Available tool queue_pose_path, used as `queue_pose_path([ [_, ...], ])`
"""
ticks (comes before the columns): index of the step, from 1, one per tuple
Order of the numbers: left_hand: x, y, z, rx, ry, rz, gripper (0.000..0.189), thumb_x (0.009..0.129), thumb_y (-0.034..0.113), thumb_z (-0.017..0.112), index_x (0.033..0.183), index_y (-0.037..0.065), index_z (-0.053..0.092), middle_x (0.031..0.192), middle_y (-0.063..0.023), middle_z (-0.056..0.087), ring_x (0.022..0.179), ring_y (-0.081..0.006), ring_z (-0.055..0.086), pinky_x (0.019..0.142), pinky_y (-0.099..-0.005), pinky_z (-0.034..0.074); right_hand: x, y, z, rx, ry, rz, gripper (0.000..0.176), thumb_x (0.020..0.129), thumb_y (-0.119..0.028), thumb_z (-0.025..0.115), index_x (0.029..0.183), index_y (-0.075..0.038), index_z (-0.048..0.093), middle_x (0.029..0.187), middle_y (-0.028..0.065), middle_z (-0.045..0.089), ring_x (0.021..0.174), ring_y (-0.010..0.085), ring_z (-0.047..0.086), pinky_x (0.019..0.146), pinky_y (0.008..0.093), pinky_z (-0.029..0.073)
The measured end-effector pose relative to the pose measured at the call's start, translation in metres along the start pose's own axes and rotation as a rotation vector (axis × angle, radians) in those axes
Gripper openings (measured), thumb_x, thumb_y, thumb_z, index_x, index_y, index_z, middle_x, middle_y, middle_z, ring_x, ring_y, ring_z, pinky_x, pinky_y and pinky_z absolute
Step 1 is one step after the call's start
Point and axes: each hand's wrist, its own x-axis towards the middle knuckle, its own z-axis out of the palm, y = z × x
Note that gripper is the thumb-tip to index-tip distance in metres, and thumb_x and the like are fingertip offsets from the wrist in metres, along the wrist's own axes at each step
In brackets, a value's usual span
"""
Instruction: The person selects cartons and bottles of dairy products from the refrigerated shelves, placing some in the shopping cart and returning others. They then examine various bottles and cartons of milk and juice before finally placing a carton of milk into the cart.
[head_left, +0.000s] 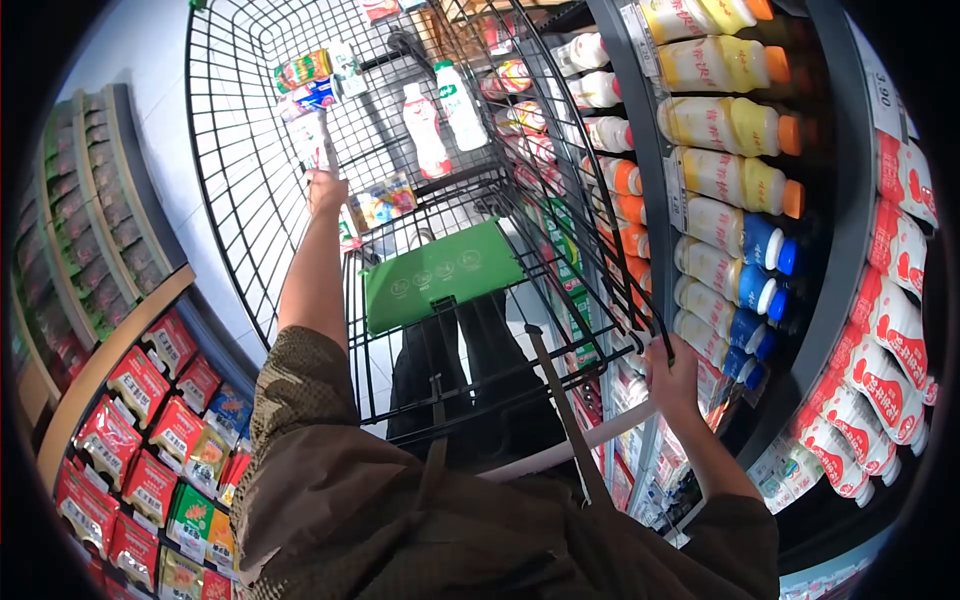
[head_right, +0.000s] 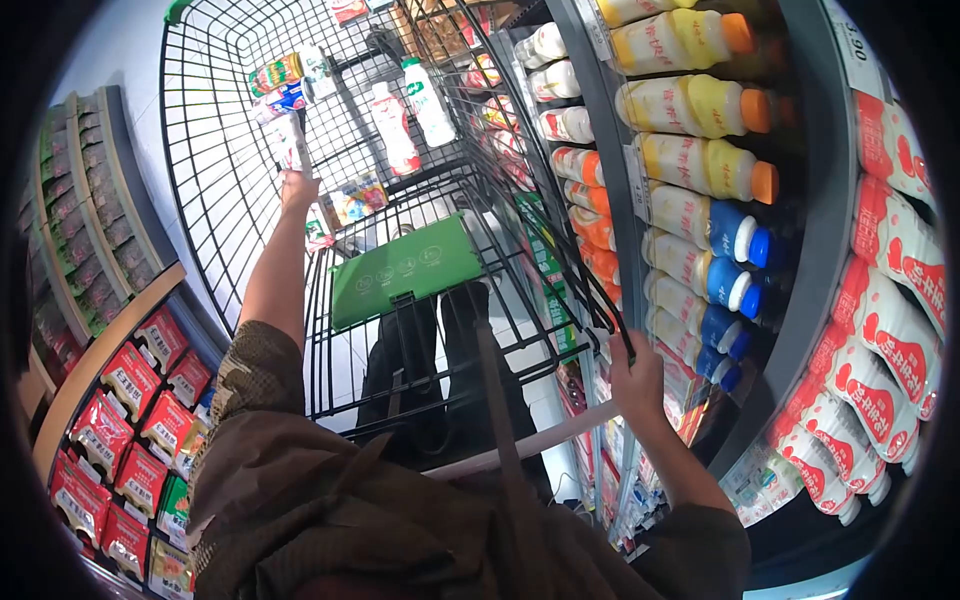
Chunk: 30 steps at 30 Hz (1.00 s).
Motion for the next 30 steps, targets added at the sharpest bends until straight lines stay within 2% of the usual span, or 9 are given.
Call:
queue_pose_path([
  [6, -0.004, -0.002, 0.019, 0.023, 0.12, 0.034, 0.073, 0.084, 0.031, 0.08, 0.131, 0.001, 0.033, 0.112, -0.0198, 0.07, 0.105, -0.0353, 0.07, 0.088, -0.0468, 0.055, -0.003, -0.007, -0.001, 0.059, -0.025, 0.057, 0.031, 0.105, -0.029, 0.055, 0.102, 0.0, 0.065, 0.061, 0.0037, 0.056, 0.054, 0.0109, 0.056, 0.051, 0.0314, 0.042],
  [11, -0.006, -0.006, 0.024, -0.074, 0.148, 0.127, 0.052, 0.077, 0.029, 0.072, 0.115, 0.0, 0.051, 0.11, -0.0221, 0.07, 0.105, -0.0377, 0.069, 0.092, -0.0465, 0.053, -0.004, -0.004, 0.0, 0.044, -0.01, 0.021, 0.033, 0.105, -0.031, 0.055, 0.101, 0.0, 0.064, 0.059, 0.0035, 0.055, 0.054, 0.0117, 0.056, 0.052, 0.032, 0.042],
  [18, -0.037, -0.007, 0.021, -0.159, 0.288, 0.199, 0.064, 0.076, 0.034, 0.071, 0.121, -0.006, 0.047, 0.108, -0.0245, 0.068, 0.105, -0.0397, 0.068, 0.092, -0.0457, 0.053, -0.001, -0.002, -0.001, -0.048, 0.001, -0.008, 0.042, 0.103, -0.039, 0.056, 0.1, 0.001, 0.066, 0.067, 0.0172, 0.063, 0.062, 0.0308, 0.065, 0.059, 0.043, 0.047],
  [22, -0.062, 0.005, -0.012, -0.242, 0.105, 0.228, 0.066, 0.078, 0.041, 0.07, 0.111, -0.015, 0.057, 0.114, -0.0314, 0.066, 0.107, -0.044, 0.067, 0.093, -0.0475, 0.053, -0.003, -0.004, -0.002, -0.132, 0.055, -0.108, 0.05, 0.101, -0.046, 0.055, 0.099, 0.002, 0.066, 0.077, 0.0268, 0.066, 0.08, 0.0473, 0.066, 0.07, 0.0518, 0.049],
  [23, -0.017, -0.011, 0.015, -0.143, 0.054, 0.327, 0.062, 0.079, 0.045, 0.069, 0.101, -0.013, 0.065, 0.099, -0.0279, 0.07, 0.095, -0.0417, 0.07, 0.086, -0.0469, 0.054, -0.004, -0.008, -0.004, -0.158, 0.072, -0.128, 0.05, 0.101, -0.047, 0.055, 0.099, 0.002, 0.066, 0.079, 0.0273, 0.066, 0.082, 0.0475, 0.066, 0.07, 0.0525, 0.049],
  [25, -0.029, -0.004, -0.005, -0.519, -0.165, 0.213, 0.048, 0.087, 0.04, 0.064, 0.086, -0.008, 0.07, 0.067, -0.0155, 0.065, 0.071, -0.0308, 0.068, 0.068, -0.0425, 0.051, -0.005, -0.01, -0.005, -0.232, 0.081, -0.109, 0.054, 0.1, -0.052, 0.054, 0.099, 0.001, 0.067, 0.086, 0.0286, 0.068, 0.089, 0.0478, 0.067, 0.076, 0.0549, 0.05],
  [27, -0.041, -0.006, -0.03, -0.817, -0.538, 0.161, 0.037, 0.092, 0.031, 0.061, 0.065, 0.005, 0.059, 0.058, -0.0026, 0.052, 0.045, -0.0162, 0.049, 0.04, -0.0351, 0.035, -0.008, -0.015, -0.007, -0.218, 0.086, -0.089, 0.058, 0.1, -0.055, 0.052, 0.098, 0.001, 0.068, 0.088, 0.0285, 0.069, 0.091, 0.0476, 0.067, 0.078, 0.0549, 0.051],
  [28, -0.066, -0.001, -0.042, -0.779, -0.531, 0.199, 0.035, 0.093, 0.031, 0.062, 0.064, 0.012, 0.053, 0.056, -0.0001, 0.048, 0.042, -0.0107, 0.041, 0.037, -0.0301, 0.028, -0.009, -0.015, -0.007, -0.212, 0.088, -0.078, 0.06, 0.1, -0.057, 0.051, 0.098, 0.001, 0.068, 0.089, 0.0285, 0.069, 0.092, 0.0474, 0.067, 0.08, 0.0549, 0.051],
  [30, -0.073, -0.012, -0.039, -0.737, -0.586, 0.321, 0.034, 0.093, 0.033, 0.063, 0.077, 0.003, 0.061, 0.06, -0.0044, 0.052, 0.043, -0.0131, 0.044, 0.038, -0.0308, 0.031, -0.005, -0.006, -0.004, -0.176, 0.116, -0.138, 0.064, 0.099, -0.06, 0.049, 0.097, 0.0, 0.069, 0.093, 0.0274, 0.071, 0.094, 0.0468, 0.068, 0.083, 0.0545, 0.053],
])
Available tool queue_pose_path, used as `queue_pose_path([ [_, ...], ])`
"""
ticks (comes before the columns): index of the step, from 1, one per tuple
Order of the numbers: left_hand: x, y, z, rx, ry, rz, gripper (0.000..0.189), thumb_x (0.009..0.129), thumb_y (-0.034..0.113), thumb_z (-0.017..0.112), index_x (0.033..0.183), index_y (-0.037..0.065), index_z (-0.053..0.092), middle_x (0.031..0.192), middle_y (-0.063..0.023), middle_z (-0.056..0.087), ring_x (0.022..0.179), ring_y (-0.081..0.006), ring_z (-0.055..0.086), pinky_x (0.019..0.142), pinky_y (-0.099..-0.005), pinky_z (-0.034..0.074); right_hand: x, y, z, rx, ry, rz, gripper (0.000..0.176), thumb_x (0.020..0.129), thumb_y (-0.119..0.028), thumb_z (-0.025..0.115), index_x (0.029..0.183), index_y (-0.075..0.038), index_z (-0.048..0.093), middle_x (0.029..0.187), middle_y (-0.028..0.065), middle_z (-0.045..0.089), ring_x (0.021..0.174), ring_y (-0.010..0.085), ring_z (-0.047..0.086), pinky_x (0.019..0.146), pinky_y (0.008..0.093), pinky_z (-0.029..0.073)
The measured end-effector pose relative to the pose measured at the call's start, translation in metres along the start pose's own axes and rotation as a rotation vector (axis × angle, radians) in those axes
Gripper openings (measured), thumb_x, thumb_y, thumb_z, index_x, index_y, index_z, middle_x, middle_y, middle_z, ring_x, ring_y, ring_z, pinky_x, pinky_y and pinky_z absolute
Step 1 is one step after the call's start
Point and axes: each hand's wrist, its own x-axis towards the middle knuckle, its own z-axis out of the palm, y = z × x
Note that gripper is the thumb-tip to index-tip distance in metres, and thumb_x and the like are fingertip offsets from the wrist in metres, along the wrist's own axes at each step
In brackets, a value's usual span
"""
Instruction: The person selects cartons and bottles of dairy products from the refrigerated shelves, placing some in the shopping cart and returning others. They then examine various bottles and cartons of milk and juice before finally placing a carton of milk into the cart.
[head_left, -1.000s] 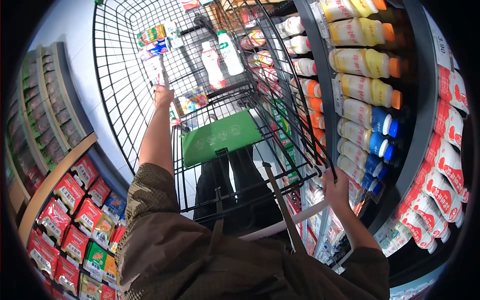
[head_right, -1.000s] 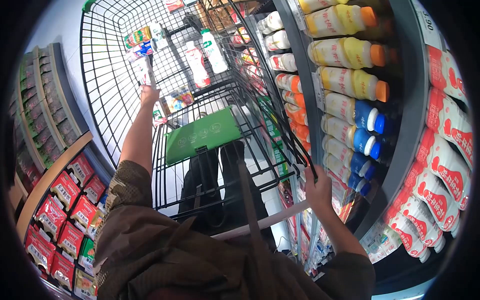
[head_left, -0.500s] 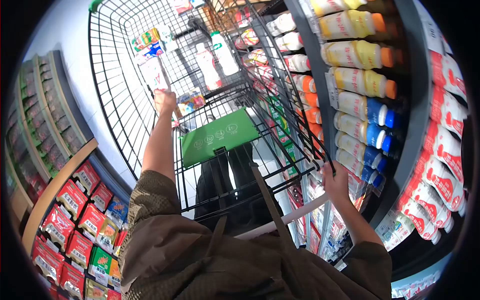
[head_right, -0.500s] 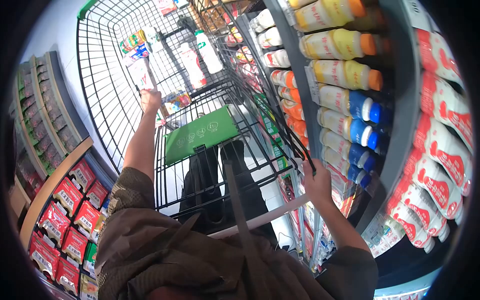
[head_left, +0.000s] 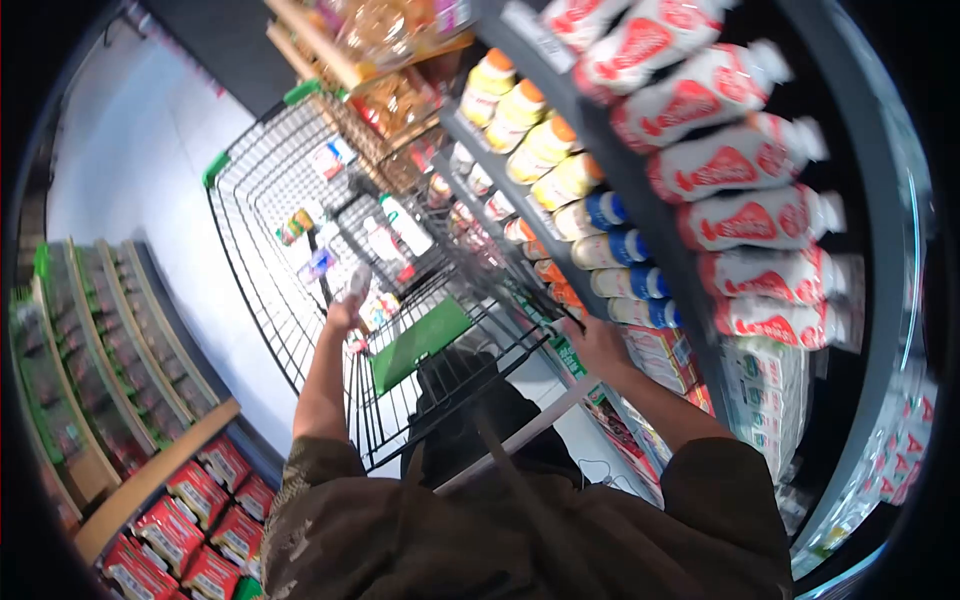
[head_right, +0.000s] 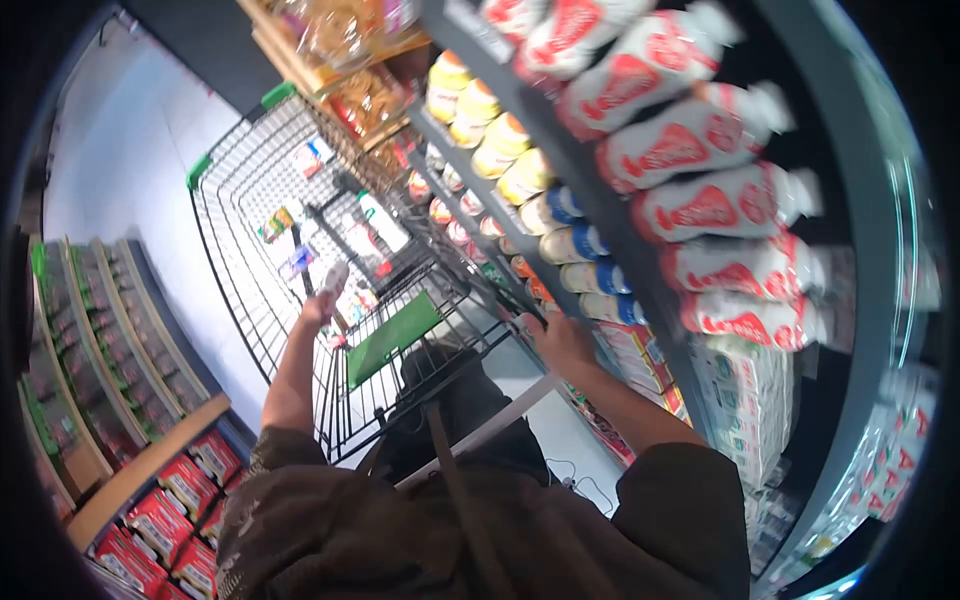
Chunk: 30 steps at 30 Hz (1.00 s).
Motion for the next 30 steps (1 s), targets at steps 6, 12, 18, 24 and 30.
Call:
queue_pose_path([
  [6, -0.087, 0.003, 0.028, -0.148, -0.134, 0.061, 0.047, 0.099, 0.041, 0.054, 0.078, -0.001, 0.061, 0.064, -0.0143, 0.063, 0.049, -0.0244, 0.063, 0.044, -0.0351, 0.051, -0.008, 0.004, -0.003, 0.056, 0.05, -0.047, 0.063, 0.098, -0.057, 0.053, 0.101, 0.004, 0.069, 0.093, 0.0297, 0.07, 0.096, 0.046, 0.068, 0.084, 0.055, 0.053],
  [12, -0.274, 0.099, 0.089, 0.083, 0.071, 0.137, 0.031, 0.093, 0.025, 0.063, 0.1, -0.005, 0.064, 0.068, -0.0084, 0.062, 0.045, -0.0171, 0.059, 0.041, -0.0301, 0.052, -0.01, 0.018, 0.015, 0.174, 0.268, -0.192, 0.068, 0.093, -0.062, 0.057, 0.109, 0.004, 0.066, 0.096, 0.0291, 0.071, 0.1, 0.0458, 0.069, 0.09, 0.0538, 0.055],
  [18, -0.394, 0.169, 0.119, 0.366, 0.02, 0.475, 0.04, 0.089, 0.008, 0.057, 0.124, -0.011, 0.064, 0.071, -0.0077, 0.065, 0.052, -0.0122, 0.058, 0.049, -0.0261, 0.048, -0.031, 0.009, -0.009, 0.269, 0.381, -0.348, 0.055, 0.092, -0.05, 0.067, 0.117, 0.0, 0.061, 0.121, 0.0233, 0.063, 0.112, 0.0413, 0.062, 0.094, 0.0492, 0.05],
  [24, -0.474, 0.24, 0.161, 0.461, -0.189, 0.744, 0.042, 0.072, 0.006, 0.061, 0.11, -0.01, 0.07, 0.074, -0.0062, 0.066, 0.062, -0.0115, 0.06, 0.057, -0.0251, 0.049, -0.052, -0.018, -0.02, 1.032, -0.361, -0.583, 0.056, 0.089, -0.048, 0.075, 0.122, -0.004, 0.062, 0.12, 0.0123, 0.068, 0.112, 0.0222, 0.063, 0.094, 0.0378, 0.049],
  [30, -0.519, 0.324, 0.227, 0.628, -0.542, 1.026, 0.03, 0.074, 0.013, 0.07, 0.098, -0.005, 0.072, 0.08, -0.0077, 0.068, 0.076, -0.0146, 0.064, 0.068, -0.0295, 0.049, -0.124, -0.007, -0.067, 1.093, -1.062, -0.864, 0.063, 0.085, -0.03, 0.083, 0.136, -0.004, 0.058, 0.125, 0.0075, 0.068, 0.115, 0.0171, 0.062, 0.101, 0.0339, 0.047],
])
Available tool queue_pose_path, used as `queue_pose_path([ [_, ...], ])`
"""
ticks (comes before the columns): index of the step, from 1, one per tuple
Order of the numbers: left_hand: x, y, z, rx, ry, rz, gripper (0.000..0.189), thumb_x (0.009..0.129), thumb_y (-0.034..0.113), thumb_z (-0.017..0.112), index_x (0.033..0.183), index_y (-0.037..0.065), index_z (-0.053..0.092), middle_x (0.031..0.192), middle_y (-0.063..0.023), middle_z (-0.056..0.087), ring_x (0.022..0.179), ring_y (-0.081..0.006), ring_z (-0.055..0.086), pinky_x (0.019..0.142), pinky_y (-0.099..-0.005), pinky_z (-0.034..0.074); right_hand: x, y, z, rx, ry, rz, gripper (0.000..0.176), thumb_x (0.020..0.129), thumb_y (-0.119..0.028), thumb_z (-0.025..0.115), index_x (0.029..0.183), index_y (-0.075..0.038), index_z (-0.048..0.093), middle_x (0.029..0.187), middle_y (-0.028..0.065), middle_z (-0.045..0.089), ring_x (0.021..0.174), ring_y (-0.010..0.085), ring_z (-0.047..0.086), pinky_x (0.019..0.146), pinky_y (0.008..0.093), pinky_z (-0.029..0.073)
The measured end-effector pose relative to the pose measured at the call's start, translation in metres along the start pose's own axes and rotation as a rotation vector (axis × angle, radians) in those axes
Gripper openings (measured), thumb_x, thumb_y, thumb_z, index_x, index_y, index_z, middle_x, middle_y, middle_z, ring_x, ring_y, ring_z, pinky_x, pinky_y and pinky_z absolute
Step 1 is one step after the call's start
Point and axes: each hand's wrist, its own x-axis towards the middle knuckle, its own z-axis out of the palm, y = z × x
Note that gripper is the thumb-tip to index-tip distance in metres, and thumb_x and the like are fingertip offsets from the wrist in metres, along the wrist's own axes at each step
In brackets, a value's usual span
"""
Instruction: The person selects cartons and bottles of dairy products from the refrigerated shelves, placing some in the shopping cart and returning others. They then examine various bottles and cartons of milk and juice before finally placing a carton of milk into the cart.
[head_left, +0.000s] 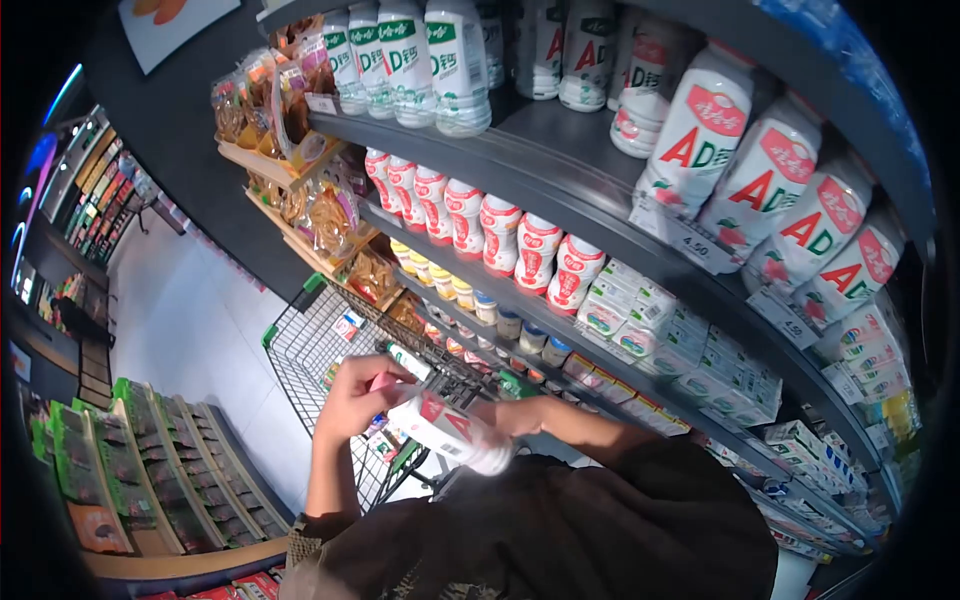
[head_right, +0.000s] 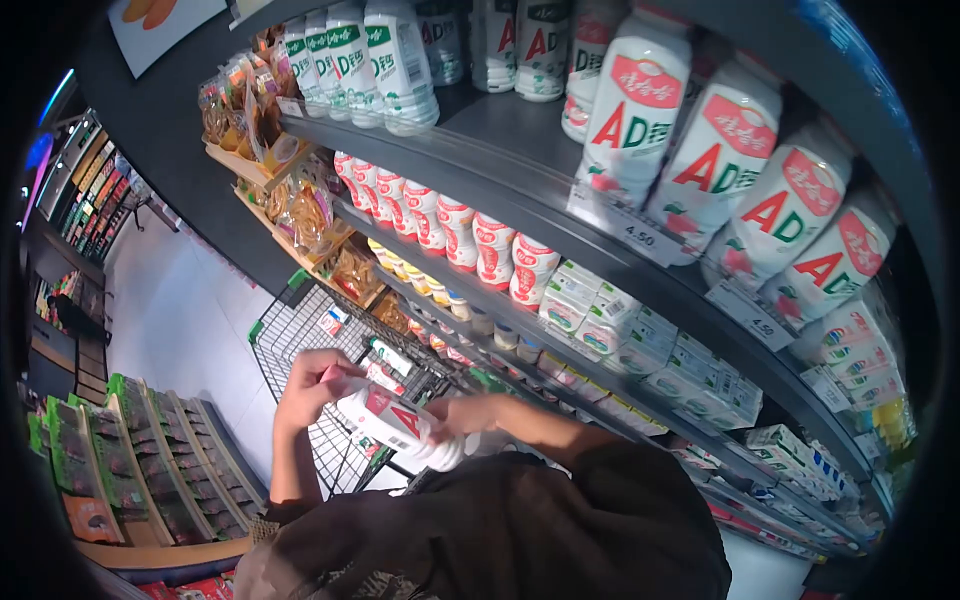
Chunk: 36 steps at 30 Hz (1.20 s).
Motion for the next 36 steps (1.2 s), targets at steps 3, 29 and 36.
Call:
queue_pose_path([
  [3, 0.03, 0.042, 0.023, -0.162, 0.099, 0.107, 0.038, 0.082, 0.016, 0.075, 0.113, -0.002, 0.068, 0.097, -0.0029, 0.065, 0.093, -0.0125, 0.061, 0.082, -0.0285, 0.048, -0.03, -0.045, 0.042, -0.021, 0.044, -0.122, 0.068, 0.078, -0.028, 0.088, 0.135, -0.005, 0.058, 0.123, 0.0079, 0.068, 0.115, 0.0166, 0.062, 0.101, 0.0355, 0.047],
  [29, 0.205, 0.225, 0.056, -0.638, 0.089, 0.134, 0.036, 0.092, 0.034, 0.063, 0.104, 0.0, 0.064, 0.083, -0.0094, 0.069, 0.067, -0.0196, 0.068, 0.063, -0.0347, 0.056, -0.108, -0.088, 0.052, -0.591, 0.846, -0.567, 0.03, 0.099, -0.012, 0.062, 0.126, -0.002, 0.053, 0.093, 0.0065, 0.063, 0.082, 0.0083, 0.06, 0.069, 0.0251, 0.048],
  [36, 0.245, 0.239, 0.048, -0.584, 0.184, 0.193, 0.037, 0.094, 0.031, 0.064, 0.117, 0.002, 0.06, 0.101, -0.0127, 0.069, 0.085, -0.0237, 0.071, 0.078, -0.0404, 0.058, -0.124, -0.093, 0.071, -0.797, 0.804, -0.331, 0.026, 0.094, -0.029, 0.074, 0.101, -0.006, 0.065, 0.072, 0.001, 0.067, 0.063, 0.009, 0.06, 0.061, 0.026, 0.048],
])
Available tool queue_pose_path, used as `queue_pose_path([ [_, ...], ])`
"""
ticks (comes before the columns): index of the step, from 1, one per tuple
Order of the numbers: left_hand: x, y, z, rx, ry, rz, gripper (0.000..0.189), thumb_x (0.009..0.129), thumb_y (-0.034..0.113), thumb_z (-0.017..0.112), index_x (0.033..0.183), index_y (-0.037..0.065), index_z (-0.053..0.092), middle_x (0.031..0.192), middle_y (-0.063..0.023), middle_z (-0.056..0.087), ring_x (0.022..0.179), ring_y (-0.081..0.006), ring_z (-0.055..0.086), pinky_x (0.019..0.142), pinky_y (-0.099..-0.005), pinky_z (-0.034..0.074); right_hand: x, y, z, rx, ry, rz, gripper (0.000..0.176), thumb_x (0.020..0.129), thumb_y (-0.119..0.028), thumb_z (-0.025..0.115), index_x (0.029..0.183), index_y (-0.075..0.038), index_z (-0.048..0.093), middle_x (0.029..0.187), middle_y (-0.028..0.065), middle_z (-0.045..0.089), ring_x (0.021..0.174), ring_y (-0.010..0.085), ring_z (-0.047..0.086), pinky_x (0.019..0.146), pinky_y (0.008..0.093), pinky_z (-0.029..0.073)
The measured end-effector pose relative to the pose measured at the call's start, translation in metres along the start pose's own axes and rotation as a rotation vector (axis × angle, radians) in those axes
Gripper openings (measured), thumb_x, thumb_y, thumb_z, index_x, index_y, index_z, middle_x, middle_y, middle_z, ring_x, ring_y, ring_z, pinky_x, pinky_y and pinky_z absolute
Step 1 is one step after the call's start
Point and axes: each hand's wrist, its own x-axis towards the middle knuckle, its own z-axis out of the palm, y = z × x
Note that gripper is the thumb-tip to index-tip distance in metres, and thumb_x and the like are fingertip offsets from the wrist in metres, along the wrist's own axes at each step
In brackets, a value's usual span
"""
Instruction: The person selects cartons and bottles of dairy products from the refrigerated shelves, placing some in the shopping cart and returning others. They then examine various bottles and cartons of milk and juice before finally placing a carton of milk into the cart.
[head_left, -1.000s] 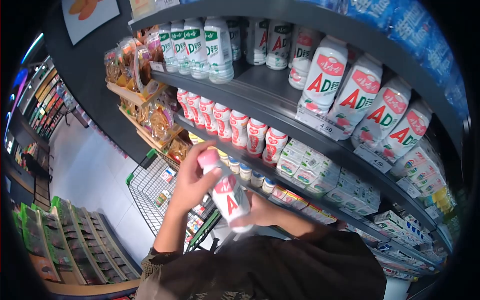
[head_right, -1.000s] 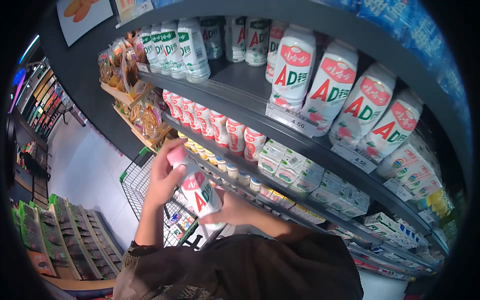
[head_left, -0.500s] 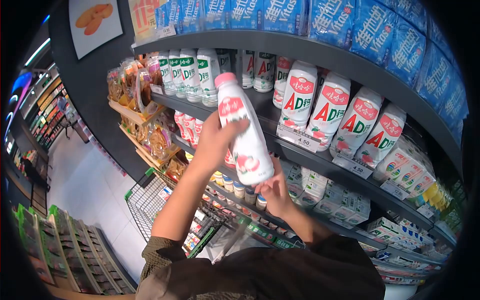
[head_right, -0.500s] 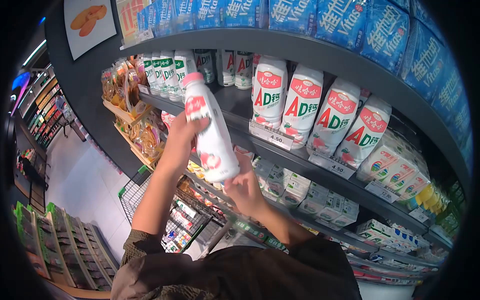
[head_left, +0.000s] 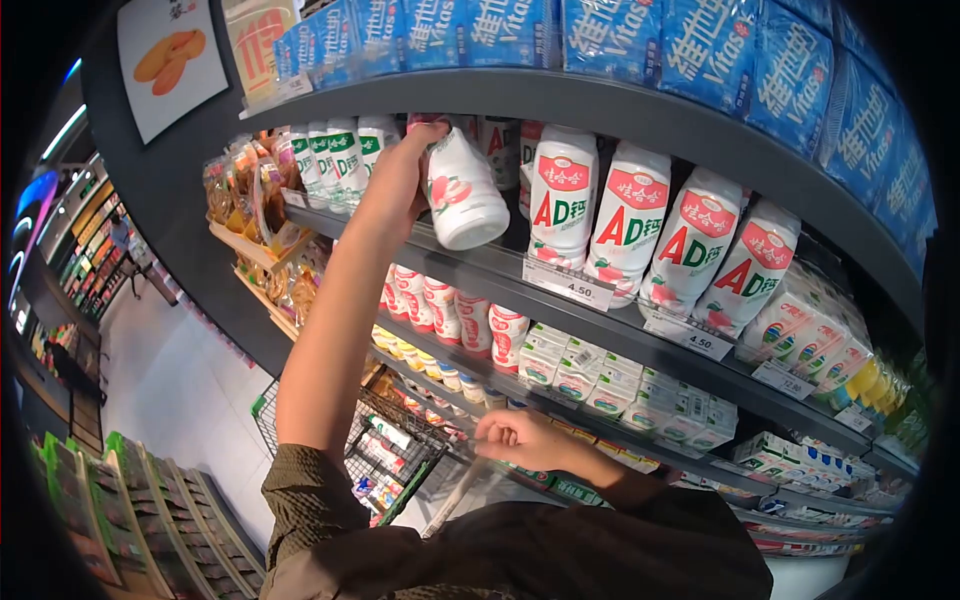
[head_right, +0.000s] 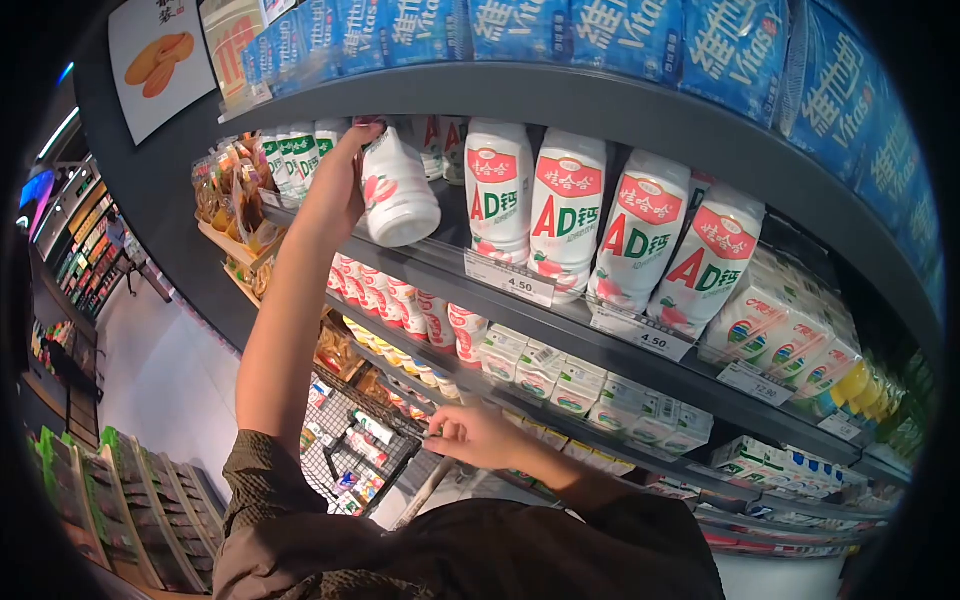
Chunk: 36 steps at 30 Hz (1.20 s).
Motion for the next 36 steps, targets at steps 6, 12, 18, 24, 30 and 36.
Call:
queue_pose_path([
  [6, 0.023, -0.025, 0.0, 0.179, -0.008, 0.082, 0.035, 0.09, 0.031, 0.068, 0.107, 0.001, 0.064, 0.09, -0.0075, 0.069, 0.079, -0.0164, 0.068, 0.068, -0.032, 0.054, -0.006, 0.02, 0.007, -0.018, -0.177, 0.025, 0.029, 0.092, -0.022, 0.077, 0.11, -0.003, 0.064, 0.078, 0.0019, 0.067, 0.07, 0.0071, 0.059, 0.064, 0.0271, 0.048],
  [12, 0.028, -0.031, -0.001, 0.396, 0.003, 0.145, 0.033, 0.088, 0.026, 0.069, 0.112, 0.005, 0.062, 0.092, 0.0001, 0.066, 0.076, -0.0089, 0.057, 0.064, -0.0266, 0.042, -0.004, 0.029, 0.008, -0.014, -0.256, 0.075, 0.029, 0.093, -0.024, 0.076, 0.11, -0.003, 0.065, 0.08, 0.0044, 0.067, 0.075, 0.0106, 0.061, 0.07, 0.0307, 0.049],
  [18, 0.033, -0.036, 0.003, 0.436, 0.04, 0.219, 0.037, 0.085, 0.025, 0.07, 0.113, 0.003, 0.06, 0.092, -0.0001, 0.066, 0.077, -0.009, 0.056, 0.069, -0.0256, 0.041, -0.002, 0.037, 0.006, -0.001, -0.256, 0.094, 0.032, 0.093, -0.028, 0.075, 0.11, -0.003, 0.065, 0.084, 0.007, 0.067, 0.079, 0.0127, 0.062, 0.074, 0.032, 0.049],
  [24, 0.035, -0.037, 0.0, 0.508, -0.075, 0.287, 0.044, 0.083, 0.021, 0.072, 0.118, -0.002, 0.056, 0.104, -0.007, 0.068, 0.095, -0.0143, 0.062, 0.086, -0.0305, 0.047, 0.0, 0.047, 0.008, 0.012, -0.228, 0.043, 0.039, 0.094, -0.038, 0.073, 0.109, -0.003, 0.064, 0.075, 0.0057, 0.063, 0.07, 0.0137, 0.058, 0.066, 0.0335, 0.046],
  [30, 0.029, -0.032, -0.005, 0.523, -0.2, 0.257, 0.055, 0.081, 0.024, 0.079, 0.121, -0.005, 0.055, 0.105, -0.0069, 0.068, 0.093, -0.0132, 0.062, 0.082, -0.0298, 0.049, 0.0, 0.05, 0.012, 0.012, -0.236, 0.071, 0.045, 0.094, -0.044, 0.073, 0.11, -0.003, 0.063, 0.073, 0.007, 0.064, 0.066, 0.0159, 0.059, 0.063, 0.0342, 0.046],
  [36, 0.019, -0.036, -0.008, 0.44, -0.387, 0.315, 0.056, 0.082, 0.027, 0.086, 0.121, -0.003, 0.06, 0.1, -0.0039, 0.069, 0.086, -0.0093, 0.062, 0.075, -0.027, 0.051, 0.005, 0.049, 0.012, 0.008, -0.272, 0.122, 0.048, 0.094, -0.046, 0.072, 0.11, -0.002, 0.063, 0.076, 0.0085, 0.066, 0.071, 0.0165, 0.063, 0.065, 0.0348, 0.048],
])
